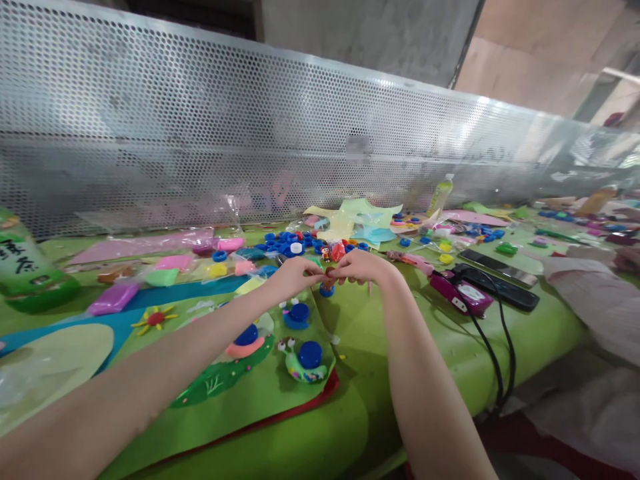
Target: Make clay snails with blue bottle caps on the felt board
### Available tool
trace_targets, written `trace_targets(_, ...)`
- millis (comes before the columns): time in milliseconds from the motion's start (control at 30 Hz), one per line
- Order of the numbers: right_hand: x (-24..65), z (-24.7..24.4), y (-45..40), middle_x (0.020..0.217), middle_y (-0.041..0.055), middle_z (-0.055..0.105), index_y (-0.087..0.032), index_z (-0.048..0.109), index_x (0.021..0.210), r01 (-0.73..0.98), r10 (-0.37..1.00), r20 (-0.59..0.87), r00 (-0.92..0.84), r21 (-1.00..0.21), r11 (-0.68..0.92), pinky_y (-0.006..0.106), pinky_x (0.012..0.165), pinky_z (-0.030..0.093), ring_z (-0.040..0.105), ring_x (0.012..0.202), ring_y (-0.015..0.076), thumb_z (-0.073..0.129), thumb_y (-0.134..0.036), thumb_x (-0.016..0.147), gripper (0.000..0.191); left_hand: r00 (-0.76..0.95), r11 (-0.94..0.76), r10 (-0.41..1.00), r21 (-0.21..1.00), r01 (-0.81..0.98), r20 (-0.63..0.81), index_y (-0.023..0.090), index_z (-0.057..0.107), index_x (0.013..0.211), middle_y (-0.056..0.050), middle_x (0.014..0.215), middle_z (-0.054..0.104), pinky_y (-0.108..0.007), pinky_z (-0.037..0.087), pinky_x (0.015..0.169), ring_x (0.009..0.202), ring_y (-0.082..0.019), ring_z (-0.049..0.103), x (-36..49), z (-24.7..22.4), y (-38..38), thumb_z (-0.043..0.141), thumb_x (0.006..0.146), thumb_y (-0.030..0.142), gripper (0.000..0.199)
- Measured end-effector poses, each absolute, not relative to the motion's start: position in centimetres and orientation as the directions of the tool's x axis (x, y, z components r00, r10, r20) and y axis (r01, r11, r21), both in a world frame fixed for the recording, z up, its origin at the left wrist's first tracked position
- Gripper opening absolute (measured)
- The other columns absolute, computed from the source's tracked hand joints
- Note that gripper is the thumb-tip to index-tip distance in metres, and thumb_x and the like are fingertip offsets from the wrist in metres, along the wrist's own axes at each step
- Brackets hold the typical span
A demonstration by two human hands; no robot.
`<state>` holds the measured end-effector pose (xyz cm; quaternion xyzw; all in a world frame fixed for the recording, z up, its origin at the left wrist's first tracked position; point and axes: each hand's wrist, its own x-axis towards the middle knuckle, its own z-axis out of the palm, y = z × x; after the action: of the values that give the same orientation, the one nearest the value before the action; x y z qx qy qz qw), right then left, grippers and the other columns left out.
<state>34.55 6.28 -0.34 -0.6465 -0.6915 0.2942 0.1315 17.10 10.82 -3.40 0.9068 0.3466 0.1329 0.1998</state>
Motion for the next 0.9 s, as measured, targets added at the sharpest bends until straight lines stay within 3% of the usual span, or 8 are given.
trace_targets(167, 34.6, -0.4, 6.4, 0.057, 0.0027, 0.054, -0.012, 0.061, 0.060, 0.824, 0.967, -0.229, -0.108, -0.566, -0.042, 0.019, 0.042, 0.036, 0.041, 0.045, 0.0067, 0.056, -0.038, 0.076, 0.031, 0.710, -0.642, 0.699, 0.512, 0.571, 0.085, 0.013, 0.058, 0.095, -0.004, 0.095, 0.061, -0.037, 0.049, 0.076, 0.085, -0.017, 0.059, 17.1, -3.4, 11.2, 0.050, 0.085, 0.035, 0.025)
trace_targets(433, 35.1, -0.6, 6.5, 0.071, 0.0031, 0.060, -0.013, 0.065, 0.073, 0.779, 0.963, -0.220, -0.159, -0.627, -0.014, 0.017, 0.043, 0.036, 0.041, 0.047, 0.0047, 0.057, -0.029, 0.076, 0.019, 0.685, -0.517, 0.728, 0.655, 0.550, -0.001, 0.013, 0.057, 0.096, -0.004, 0.095, 0.061, -0.035, 0.050, 0.074, 0.083, -0.017, 0.059, 16.9, -3.1, 10.8, 0.053, 0.084, 0.032, 0.024)
trace_targets(633, 35.5, -0.8, 6.6, 0.064, 0.0010, 0.057, -0.015, 0.069, 0.081, 0.740, 0.959, -0.220, -0.181, -0.672, -0.015, 0.018, 0.045, 0.036, 0.042, 0.049, 0.0060, 0.065, -0.027, 0.067, 0.019, 0.644, -0.434, 0.765, 0.724, 0.537, -0.019, 0.013, 0.056, 0.100, -0.005, 0.091, 0.061, -0.033, 0.051, 0.067, 0.077, -0.015, 0.059, 16.4, -3.8, 11.2, 0.048, 0.085, 0.041, 0.032)
trace_targets(800, 36.1, -0.7, 6.3, 0.067, 0.0025, 0.060, -0.015, 0.068, 0.072, 0.703, 0.967, -0.183, -0.176, -0.711, -0.006, 0.019, 0.043, 0.033, 0.039, 0.045, 0.0049, 0.062, -0.031, 0.071, 0.018, 0.634, -0.507, 0.767, 0.701, 0.501, 0.102, 0.014, 0.052, 0.109, -0.007, 0.106, 0.057, -0.042, 0.048, 0.081, 0.095, -0.021, 0.057, 16.5, -4.2, 11.6, 0.051, 0.084, 0.036, 0.033)
trace_targets(900, 36.3, -0.4, 5.9, 0.063, 0.0025, 0.059, -0.015, 0.067, 0.068, 0.670, 0.978, -0.144, -0.149, -0.743, -0.008, 0.020, 0.043, 0.032, 0.038, 0.044, 0.0050, 0.060, -0.035, 0.074, 0.022, 0.682, -0.581, 0.718, 0.662, 0.473, 0.143, 0.017, 0.043, 0.121, -0.010, 0.122, 0.049, -0.049, 0.040, 0.092, 0.111, -0.025, 0.048, 16.8, -4.6, 11.7, 0.056, 0.082, 0.032, 0.044)
